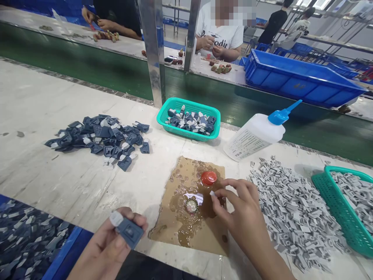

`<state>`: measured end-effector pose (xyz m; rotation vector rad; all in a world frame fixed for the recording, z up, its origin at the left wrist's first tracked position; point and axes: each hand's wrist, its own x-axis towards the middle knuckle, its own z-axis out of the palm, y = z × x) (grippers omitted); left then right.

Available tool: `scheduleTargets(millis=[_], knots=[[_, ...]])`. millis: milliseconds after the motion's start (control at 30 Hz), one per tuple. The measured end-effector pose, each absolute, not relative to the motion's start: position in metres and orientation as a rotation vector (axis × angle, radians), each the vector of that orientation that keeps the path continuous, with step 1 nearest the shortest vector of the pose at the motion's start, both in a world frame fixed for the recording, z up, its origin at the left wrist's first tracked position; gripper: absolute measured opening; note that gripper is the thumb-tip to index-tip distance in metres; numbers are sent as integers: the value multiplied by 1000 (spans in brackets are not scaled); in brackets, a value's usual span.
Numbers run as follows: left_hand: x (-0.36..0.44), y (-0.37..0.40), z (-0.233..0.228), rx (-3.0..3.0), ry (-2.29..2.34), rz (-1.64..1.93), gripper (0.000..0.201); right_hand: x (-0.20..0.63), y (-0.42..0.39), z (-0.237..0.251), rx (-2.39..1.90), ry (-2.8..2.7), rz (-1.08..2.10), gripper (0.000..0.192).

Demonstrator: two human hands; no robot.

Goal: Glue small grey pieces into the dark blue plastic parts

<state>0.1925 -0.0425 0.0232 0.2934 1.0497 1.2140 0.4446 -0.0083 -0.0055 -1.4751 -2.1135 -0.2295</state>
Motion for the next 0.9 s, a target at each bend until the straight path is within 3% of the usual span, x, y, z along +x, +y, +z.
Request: scheduleTargets(millis=[200, 500, 900], knots=[[211, -44, 17, 347, 1033, 1118, 26, 437, -16, 1, -1467, -2046, -210, 7], [224, -47, 14, 373, 1070, 1104, 25, 396, -41, 26, -1342, -2074, 124, 7], [222, -49, 8, 572, 1154, 1133, 18, 383, -41, 20, -1268, -2120, 151, 13]])
